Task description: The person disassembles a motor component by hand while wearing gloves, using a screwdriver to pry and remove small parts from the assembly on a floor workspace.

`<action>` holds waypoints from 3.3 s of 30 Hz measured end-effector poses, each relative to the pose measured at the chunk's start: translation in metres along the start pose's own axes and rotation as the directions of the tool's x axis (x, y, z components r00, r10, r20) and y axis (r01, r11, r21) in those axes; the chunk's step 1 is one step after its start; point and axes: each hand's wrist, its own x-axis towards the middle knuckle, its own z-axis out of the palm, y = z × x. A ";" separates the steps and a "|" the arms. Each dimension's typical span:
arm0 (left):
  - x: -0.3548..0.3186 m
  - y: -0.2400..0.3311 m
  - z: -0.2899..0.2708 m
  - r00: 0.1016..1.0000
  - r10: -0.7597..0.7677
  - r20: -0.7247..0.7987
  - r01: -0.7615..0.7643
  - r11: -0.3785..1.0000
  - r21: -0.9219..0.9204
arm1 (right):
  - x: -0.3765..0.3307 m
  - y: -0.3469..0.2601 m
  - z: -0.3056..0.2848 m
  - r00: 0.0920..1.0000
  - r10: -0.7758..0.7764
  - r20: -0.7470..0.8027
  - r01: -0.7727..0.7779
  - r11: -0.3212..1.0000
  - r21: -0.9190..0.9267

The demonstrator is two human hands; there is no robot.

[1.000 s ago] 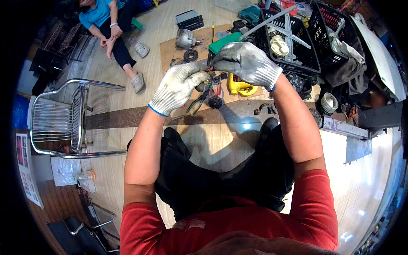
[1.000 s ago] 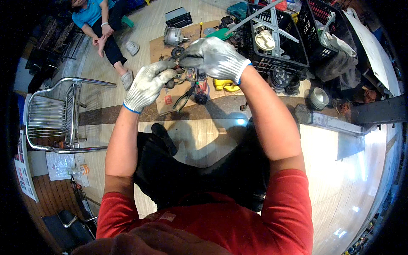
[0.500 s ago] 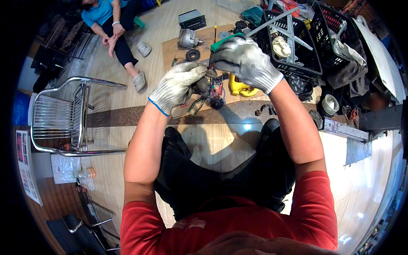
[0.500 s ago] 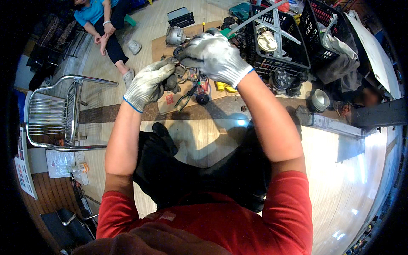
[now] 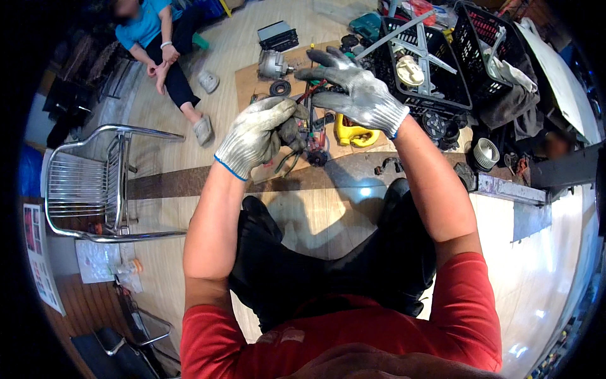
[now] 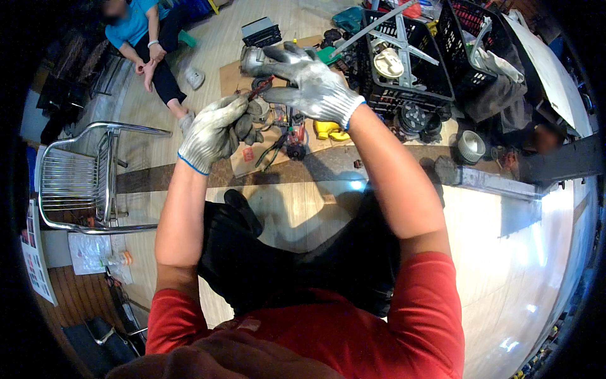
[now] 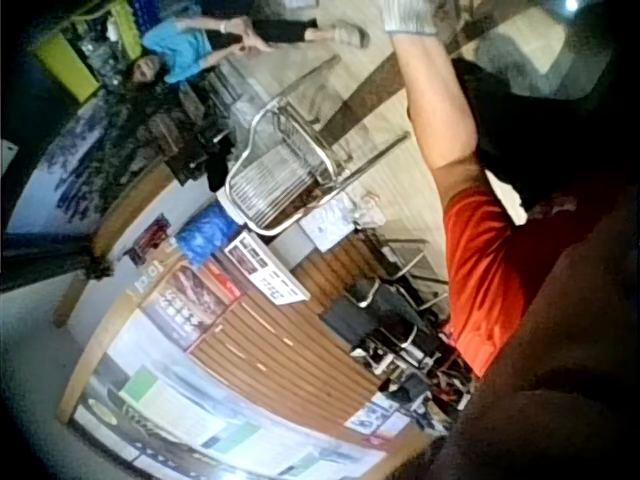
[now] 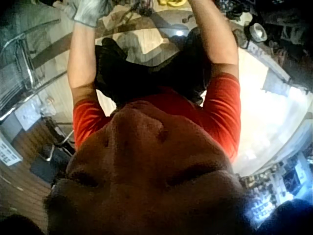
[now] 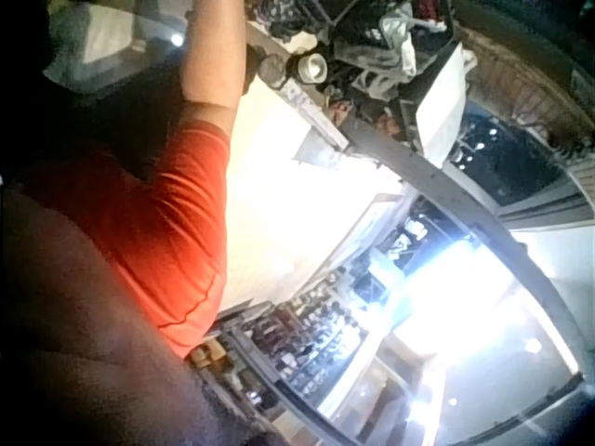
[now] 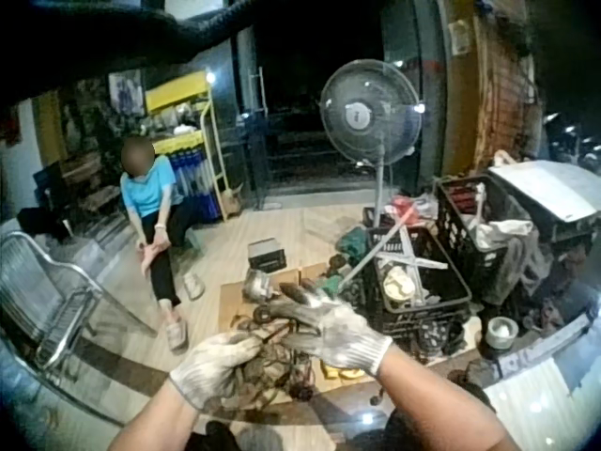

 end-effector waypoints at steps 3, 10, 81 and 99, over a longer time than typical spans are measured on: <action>0.002 -0.006 -0.004 0.999 0.041 0.010 -0.041 0.999 -0.021 | 0.000 0.002 -0.001 0.998 -0.002 0.056 -0.008 0.986 0.165; -0.004 0.002 0.008 0.939 0.322 -0.119 -0.220 0.830 0.513 | 0.000 -0.014 0.010 0.988 0.153 0.013 -0.147 0.920 0.364; -0.005 -0.008 0.018 0.954 0.293 0.066 -0.263 0.708 0.655 | 0.003 -0.031 0.023 0.781 0.596 0.184 -0.457 0.347 0.819; 0.003 -0.015 0.009 0.870 0.475 0.132 -0.304 0.308 0.901 | 0.005 -0.042 0.012 0.770 0.607 0.196 -0.466 0.326 0.822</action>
